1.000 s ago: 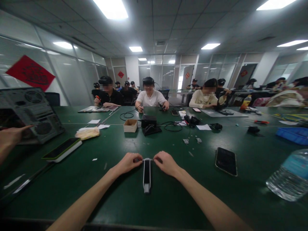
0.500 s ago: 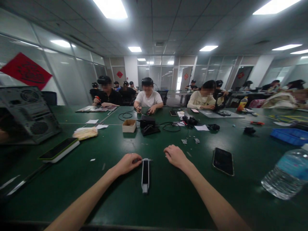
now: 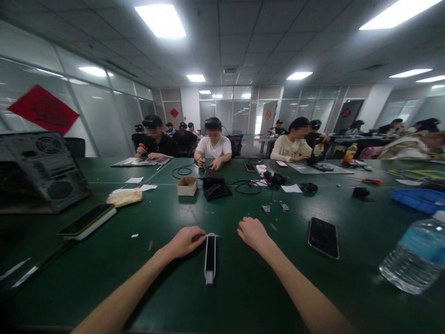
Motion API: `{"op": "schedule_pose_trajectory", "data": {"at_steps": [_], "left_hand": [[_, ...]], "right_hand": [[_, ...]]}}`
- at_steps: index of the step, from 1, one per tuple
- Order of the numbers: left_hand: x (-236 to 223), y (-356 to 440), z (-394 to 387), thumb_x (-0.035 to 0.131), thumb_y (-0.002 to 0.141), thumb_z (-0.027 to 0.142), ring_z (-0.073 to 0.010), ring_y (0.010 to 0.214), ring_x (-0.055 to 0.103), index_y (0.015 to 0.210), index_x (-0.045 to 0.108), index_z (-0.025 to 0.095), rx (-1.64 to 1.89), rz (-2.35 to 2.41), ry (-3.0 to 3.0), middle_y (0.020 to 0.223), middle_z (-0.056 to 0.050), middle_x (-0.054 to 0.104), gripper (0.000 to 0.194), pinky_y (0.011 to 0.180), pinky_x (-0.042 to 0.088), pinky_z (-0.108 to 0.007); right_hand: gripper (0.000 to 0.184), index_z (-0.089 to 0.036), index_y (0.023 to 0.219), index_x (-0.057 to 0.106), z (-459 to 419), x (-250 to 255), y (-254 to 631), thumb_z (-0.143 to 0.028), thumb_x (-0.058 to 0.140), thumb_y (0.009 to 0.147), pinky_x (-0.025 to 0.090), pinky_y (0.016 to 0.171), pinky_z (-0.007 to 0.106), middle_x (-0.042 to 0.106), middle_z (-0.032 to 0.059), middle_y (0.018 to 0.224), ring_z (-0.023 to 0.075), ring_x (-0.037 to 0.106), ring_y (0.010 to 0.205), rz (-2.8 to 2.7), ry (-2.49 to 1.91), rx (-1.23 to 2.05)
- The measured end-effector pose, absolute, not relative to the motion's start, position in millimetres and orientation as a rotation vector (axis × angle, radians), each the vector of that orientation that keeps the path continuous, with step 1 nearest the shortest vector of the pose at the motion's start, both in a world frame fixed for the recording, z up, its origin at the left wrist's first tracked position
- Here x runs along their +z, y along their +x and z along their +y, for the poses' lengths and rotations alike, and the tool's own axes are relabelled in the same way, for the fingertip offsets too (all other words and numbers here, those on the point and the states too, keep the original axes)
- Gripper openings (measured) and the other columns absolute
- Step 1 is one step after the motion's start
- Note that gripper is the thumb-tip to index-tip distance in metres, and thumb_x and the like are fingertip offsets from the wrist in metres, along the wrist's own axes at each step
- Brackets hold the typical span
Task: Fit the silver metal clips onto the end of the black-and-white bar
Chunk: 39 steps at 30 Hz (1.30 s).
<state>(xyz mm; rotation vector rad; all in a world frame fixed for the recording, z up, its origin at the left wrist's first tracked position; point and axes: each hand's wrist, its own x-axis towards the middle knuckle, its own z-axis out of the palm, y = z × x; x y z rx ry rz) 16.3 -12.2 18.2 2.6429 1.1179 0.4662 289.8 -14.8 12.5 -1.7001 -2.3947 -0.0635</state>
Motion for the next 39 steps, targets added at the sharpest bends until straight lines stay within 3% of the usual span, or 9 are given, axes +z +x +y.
{"op": "schedule_pose_trajectory", "data": {"at_steps": [17, 39], "left_hand": [[5, 17, -8, 0.049, 0.088, 0.032, -0.0127, 0.071, 0.056, 0.096, 0.06, 0.02, 0.492, 1.222, 2.604, 0.082, 0.0, 0.061, 0.018, 0.066, 0.042, -0.023], [2, 16, -4, 0.05, 0.086, 0.029, -0.012, 0.07, 0.055, 0.095, 0.061, 0.021, 0.501, 1.202, 2.627, 0.08, 0.001, 0.06, 0.016, 0.066, 0.042, -0.021]], "right_hand": [[0.02, -0.014, 0.081, 0.066, -14, 13, 286, -0.012, 0.047, 0.085, 0.047, 0.065, 0.027, 0.066, 0.011, 0.084, 0.0196, 0.064, 0.075, -2.354, -1.851, -0.073], [0.021, -0.013, 0.1, 0.061, -16, 23, 285, -0.008, 0.046, 0.086, 0.044, 0.076, 0.026, 0.063, 0.012, 0.101, 0.0212, 0.06, 0.095, -2.405, -1.95, 0.012]]}}
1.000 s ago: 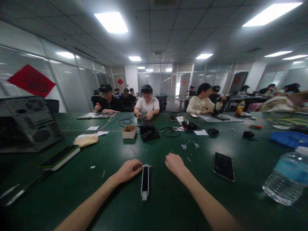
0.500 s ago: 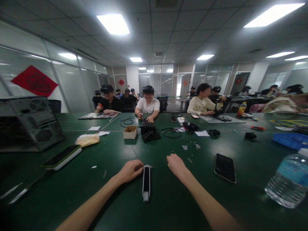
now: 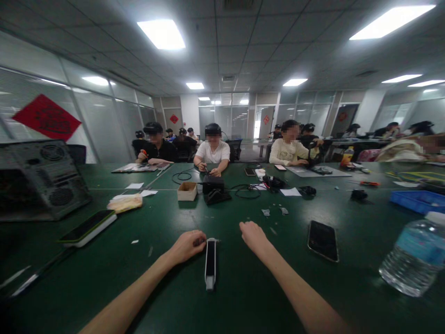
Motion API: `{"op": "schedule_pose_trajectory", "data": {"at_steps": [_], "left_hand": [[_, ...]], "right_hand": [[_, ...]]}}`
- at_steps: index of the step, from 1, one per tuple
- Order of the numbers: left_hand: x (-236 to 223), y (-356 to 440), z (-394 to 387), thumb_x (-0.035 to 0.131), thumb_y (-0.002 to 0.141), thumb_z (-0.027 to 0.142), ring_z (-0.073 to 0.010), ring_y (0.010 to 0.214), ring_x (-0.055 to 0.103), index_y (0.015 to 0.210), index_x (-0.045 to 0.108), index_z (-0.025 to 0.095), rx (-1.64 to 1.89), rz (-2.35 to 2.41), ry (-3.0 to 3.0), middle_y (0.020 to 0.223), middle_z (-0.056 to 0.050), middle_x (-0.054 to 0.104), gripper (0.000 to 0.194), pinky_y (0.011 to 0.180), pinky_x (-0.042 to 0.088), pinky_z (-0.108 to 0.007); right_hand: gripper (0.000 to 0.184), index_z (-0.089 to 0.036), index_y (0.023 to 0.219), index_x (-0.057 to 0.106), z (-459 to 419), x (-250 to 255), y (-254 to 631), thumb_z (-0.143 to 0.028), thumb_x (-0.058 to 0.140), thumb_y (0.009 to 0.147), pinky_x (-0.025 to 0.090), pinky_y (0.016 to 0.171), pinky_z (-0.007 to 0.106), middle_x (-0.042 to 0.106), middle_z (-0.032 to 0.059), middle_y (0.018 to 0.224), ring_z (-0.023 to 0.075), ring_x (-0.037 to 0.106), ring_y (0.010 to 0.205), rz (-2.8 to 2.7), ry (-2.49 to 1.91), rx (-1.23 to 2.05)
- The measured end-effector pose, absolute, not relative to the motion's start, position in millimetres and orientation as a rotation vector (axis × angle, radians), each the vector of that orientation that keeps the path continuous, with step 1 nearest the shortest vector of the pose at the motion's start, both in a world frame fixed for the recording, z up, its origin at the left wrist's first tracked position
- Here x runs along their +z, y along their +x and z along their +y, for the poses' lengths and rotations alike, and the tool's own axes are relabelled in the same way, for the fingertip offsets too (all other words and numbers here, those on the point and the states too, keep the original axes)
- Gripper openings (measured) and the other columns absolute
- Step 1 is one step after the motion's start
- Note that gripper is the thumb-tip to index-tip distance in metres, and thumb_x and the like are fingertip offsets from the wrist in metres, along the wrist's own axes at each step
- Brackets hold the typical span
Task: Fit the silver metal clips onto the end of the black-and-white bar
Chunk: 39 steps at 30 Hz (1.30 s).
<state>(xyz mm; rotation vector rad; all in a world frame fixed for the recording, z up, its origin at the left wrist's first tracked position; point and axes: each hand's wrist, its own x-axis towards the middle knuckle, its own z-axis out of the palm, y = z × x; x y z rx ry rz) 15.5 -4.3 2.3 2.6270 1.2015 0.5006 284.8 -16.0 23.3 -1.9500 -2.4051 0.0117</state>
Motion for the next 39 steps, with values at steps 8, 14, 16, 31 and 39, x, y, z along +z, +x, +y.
{"op": "schedule_pose_trajectory", "data": {"at_steps": [8, 14, 16, 31, 39], "left_hand": [[4, 16, -6, 0.051, 0.084, 0.027, -0.0119, 0.07, 0.055, 0.094, 0.06, 0.021, 0.511, 1.209, 2.613, 0.079, 0.001, 0.06, 0.015, 0.064, 0.04, -0.021], [9, 17, -8, 0.051, 0.086, 0.03, -0.0121, 0.07, 0.055, 0.095, 0.06, 0.02, 0.481, 1.223, 2.596, 0.08, 0.001, 0.06, 0.016, 0.063, 0.04, -0.021], [10, 17, -9, 0.049, 0.087, 0.031, -0.0122, 0.07, 0.055, 0.095, 0.061, 0.02, 0.476, 1.221, 2.594, 0.081, 0.001, 0.061, 0.018, 0.064, 0.041, -0.021], [16, 20, -12, 0.048, 0.087, 0.032, -0.0146, 0.073, 0.057, 0.094, 0.062, 0.019, 0.451, 1.22, 2.584, 0.082, -0.001, 0.062, 0.02, 0.066, 0.042, -0.023], [19, 20, -12, 0.046, 0.088, 0.032, -0.0141, 0.075, 0.057, 0.096, 0.062, 0.02, 0.406, 1.23, 2.575, 0.085, -0.001, 0.062, 0.022, 0.067, 0.043, -0.023]], "right_hand": [[0.021, -0.012, 0.099, 0.06, -15, 21, 286, -0.008, 0.044, 0.087, 0.044, 0.073, 0.025, 0.064, 0.0128, 0.098, 0.0212, 0.06, 0.093, -2.392, -1.96, 0.006], [0.022, -0.01, 0.1, 0.061, -14, 19, 283, -0.008, 0.044, 0.085, 0.045, 0.07, 0.025, 0.063, 0.0144, 0.097, 0.0203, 0.062, 0.088, -2.303, -1.963, 0.068], [0.022, -0.009, 0.099, 0.061, -15, 20, 281, -0.008, 0.044, 0.085, 0.046, 0.068, 0.024, 0.063, 0.0153, 0.096, 0.0207, 0.062, 0.087, -2.289, -1.975, 0.062], [0.024, -0.012, 0.098, 0.063, -17, 28, 281, -0.007, 0.044, 0.084, 0.047, 0.072, 0.025, 0.065, 0.014, 0.098, 0.0214, 0.063, 0.093, -2.256, -2.059, 0.088], [0.019, -0.011, 0.097, 0.063, -16, 30, 282, -0.011, 0.047, 0.087, 0.048, 0.071, 0.024, 0.066, 0.0124, 0.096, 0.0206, 0.064, 0.09, -2.239, -2.046, 0.156]]}}
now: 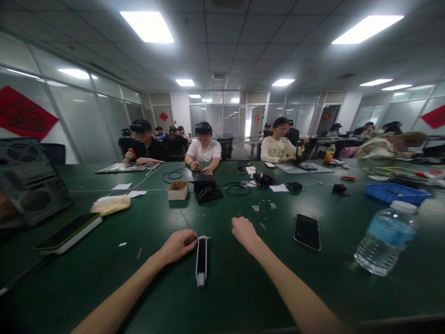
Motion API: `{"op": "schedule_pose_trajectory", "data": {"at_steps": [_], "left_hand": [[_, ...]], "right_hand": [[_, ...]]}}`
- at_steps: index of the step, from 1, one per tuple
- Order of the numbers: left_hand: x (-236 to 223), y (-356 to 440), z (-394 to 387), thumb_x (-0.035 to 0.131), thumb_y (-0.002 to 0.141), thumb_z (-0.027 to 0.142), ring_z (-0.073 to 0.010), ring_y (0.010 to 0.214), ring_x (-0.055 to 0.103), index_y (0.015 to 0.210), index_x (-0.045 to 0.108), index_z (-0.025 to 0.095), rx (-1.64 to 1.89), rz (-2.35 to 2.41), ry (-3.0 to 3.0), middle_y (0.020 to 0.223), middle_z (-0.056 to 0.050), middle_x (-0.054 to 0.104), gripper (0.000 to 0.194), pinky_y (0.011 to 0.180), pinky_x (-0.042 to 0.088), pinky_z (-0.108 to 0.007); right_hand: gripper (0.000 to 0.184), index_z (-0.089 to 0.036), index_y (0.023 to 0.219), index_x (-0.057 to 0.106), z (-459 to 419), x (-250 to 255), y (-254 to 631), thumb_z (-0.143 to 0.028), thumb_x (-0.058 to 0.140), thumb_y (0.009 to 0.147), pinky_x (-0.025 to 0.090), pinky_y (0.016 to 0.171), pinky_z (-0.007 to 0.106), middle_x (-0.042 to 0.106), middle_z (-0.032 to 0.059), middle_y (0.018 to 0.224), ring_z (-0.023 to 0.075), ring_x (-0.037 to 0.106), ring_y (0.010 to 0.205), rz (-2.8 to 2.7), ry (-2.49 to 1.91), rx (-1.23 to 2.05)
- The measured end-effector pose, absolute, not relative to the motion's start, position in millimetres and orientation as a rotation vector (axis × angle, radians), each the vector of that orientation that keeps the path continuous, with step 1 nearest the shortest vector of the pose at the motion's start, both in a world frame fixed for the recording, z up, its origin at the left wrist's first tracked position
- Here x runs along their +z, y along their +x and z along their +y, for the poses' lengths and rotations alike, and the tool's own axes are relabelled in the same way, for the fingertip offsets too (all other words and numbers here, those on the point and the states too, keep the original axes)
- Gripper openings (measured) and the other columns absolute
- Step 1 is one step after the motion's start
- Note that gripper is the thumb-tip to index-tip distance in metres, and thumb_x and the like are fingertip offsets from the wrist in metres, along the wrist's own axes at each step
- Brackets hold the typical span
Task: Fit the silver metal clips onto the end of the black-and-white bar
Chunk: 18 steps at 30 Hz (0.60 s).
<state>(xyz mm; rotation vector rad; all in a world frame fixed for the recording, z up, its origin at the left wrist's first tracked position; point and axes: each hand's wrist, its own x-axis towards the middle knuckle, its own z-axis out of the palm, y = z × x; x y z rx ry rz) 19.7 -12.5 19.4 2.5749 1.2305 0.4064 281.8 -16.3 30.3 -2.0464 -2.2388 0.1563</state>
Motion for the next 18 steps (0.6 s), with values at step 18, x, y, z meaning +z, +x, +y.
{"op": "schedule_pose_trajectory", "data": {"at_steps": [18], "left_hand": [[12.5, 18.0, -8.1, 0.045, 0.088, 0.034, -0.0151, 0.075, 0.058, 0.096, 0.061, 0.02, 0.421, 1.219, 2.592, 0.085, -0.002, 0.063, 0.023, 0.069, 0.044, -0.025]], "right_hand": [[0.022, -0.012, 0.095, 0.066, -14.0, 28.3, 282.5, -0.009, 0.046, 0.087, 0.048, 0.076, 0.026, 0.065, 0.0134, 0.1, 0.0199, 0.063, 0.093, -2.227, -2.01, 0.209]]}}
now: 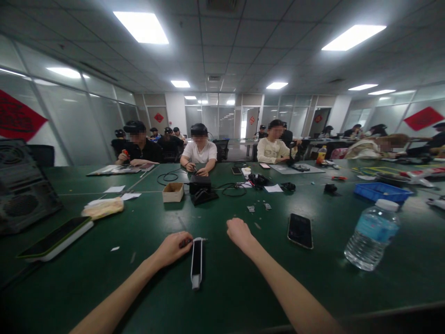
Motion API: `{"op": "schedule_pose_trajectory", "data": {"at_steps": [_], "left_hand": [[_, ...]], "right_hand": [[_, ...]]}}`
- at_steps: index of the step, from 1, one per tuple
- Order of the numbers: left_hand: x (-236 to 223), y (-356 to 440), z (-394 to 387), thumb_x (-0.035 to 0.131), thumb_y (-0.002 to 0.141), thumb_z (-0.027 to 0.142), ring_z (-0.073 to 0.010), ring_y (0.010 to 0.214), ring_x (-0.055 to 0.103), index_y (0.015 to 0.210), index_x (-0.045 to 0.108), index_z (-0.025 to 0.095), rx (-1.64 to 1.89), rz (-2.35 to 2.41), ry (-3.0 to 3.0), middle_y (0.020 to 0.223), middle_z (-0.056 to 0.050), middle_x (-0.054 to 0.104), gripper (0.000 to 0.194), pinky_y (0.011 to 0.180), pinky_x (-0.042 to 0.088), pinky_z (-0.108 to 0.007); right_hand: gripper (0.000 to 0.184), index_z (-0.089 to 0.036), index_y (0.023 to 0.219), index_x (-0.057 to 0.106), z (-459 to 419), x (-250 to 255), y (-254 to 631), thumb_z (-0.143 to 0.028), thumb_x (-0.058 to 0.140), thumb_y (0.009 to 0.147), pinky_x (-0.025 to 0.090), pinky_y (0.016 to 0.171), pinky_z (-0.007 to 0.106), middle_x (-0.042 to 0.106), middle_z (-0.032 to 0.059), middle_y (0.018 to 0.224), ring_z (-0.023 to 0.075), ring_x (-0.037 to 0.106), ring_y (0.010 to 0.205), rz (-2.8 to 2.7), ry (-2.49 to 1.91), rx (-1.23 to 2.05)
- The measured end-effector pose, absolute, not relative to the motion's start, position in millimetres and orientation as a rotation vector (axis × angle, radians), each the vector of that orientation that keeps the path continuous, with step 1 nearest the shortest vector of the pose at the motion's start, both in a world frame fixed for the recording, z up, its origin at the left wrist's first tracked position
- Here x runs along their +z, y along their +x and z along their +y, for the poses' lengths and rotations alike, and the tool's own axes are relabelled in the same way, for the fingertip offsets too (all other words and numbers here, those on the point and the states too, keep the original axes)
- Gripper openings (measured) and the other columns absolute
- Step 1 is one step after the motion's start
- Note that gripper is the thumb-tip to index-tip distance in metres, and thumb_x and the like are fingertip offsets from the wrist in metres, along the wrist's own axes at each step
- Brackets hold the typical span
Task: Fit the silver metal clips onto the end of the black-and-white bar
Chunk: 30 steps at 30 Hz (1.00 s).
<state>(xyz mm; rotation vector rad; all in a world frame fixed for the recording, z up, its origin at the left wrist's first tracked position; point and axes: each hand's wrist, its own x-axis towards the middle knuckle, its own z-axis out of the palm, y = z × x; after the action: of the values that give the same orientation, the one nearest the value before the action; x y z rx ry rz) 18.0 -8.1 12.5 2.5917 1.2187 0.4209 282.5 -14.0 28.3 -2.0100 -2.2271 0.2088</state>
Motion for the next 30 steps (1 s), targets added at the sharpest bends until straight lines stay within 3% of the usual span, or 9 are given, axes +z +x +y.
{"op": "schedule_pose_trajectory", "data": {"at_steps": [4, 14, 20, 30], "left_hand": [[9, 17, -6, 0.046, 0.087, 0.034, -0.0151, 0.075, 0.057, 0.096, 0.061, 0.02, 0.448, 1.196, 2.614, 0.085, -0.002, 0.063, 0.022, 0.068, 0.043, -0.024], [21, 21, -14, 0.046, 0.088, 0.032, -0.0142, 0.073, 0.057, 0.096, 0.061, 0.019, 0.414, 1.227, 2.594, 0.083, -0.002, 0.063, 0.022, 0.067, 0.043, -0.023], [18, 21, -14, 0.047, 0.088, 0.033, -0.0144, 0.072, 0.057, 0.095, 0.061, 0.019, 0.43, 1.228, 2.598, 0.081, -0.002, 0.063, 0.021, 0.067, 0.043, -0.023], [16, 19, -13, 0.046, 0.088, 0.034, -0.0147, 0.075, 0.058, 0.097, 0.06, 0.02, 0.424, 1.229, 2.59, 0.085, -0.002, 0.064, 0.022, 0.067, 0.043, -0.023]], "right_hand": [[0.022, -0.012, 0.093, 0.067, -11, 28, 285, -0.011, 0.046, 0.088, 0.047, 0.079, 0.03, 0.065, 0.0154, 0.1, 0.0237, 0.062, 0.097, -2.236, -2.037, 0.212], [0.019, -0.013, 0.093, 0.068, -2, 20, 301, -0.022, 0.052, 0.088, 0.047, 0.077, 0.023, 0.067, 0.0111, 0.097, 0.018, 0.064, 0.092, -2.2, -2.032, 0.399], [0.019, -0.017, 0.087, 0.071, 3, 15, 306, -0.024, 0.054, 0.082, 0.046, 0.067, 0.019, 0.07, 0.0053, 0.089, 0.0144, 0.066, 0.079, -2.188, -2.002, 0.549], [0.014, -0.014, 0.088, 0.064, -6, 13, 302, -0.021, 0.057, 0.078, 0.044, 0.064, 0.02, 0.066, 0.0037, 0.088, 0.0134, 0.061, 0.077, -2.217, -1.787, 0.569]]}}
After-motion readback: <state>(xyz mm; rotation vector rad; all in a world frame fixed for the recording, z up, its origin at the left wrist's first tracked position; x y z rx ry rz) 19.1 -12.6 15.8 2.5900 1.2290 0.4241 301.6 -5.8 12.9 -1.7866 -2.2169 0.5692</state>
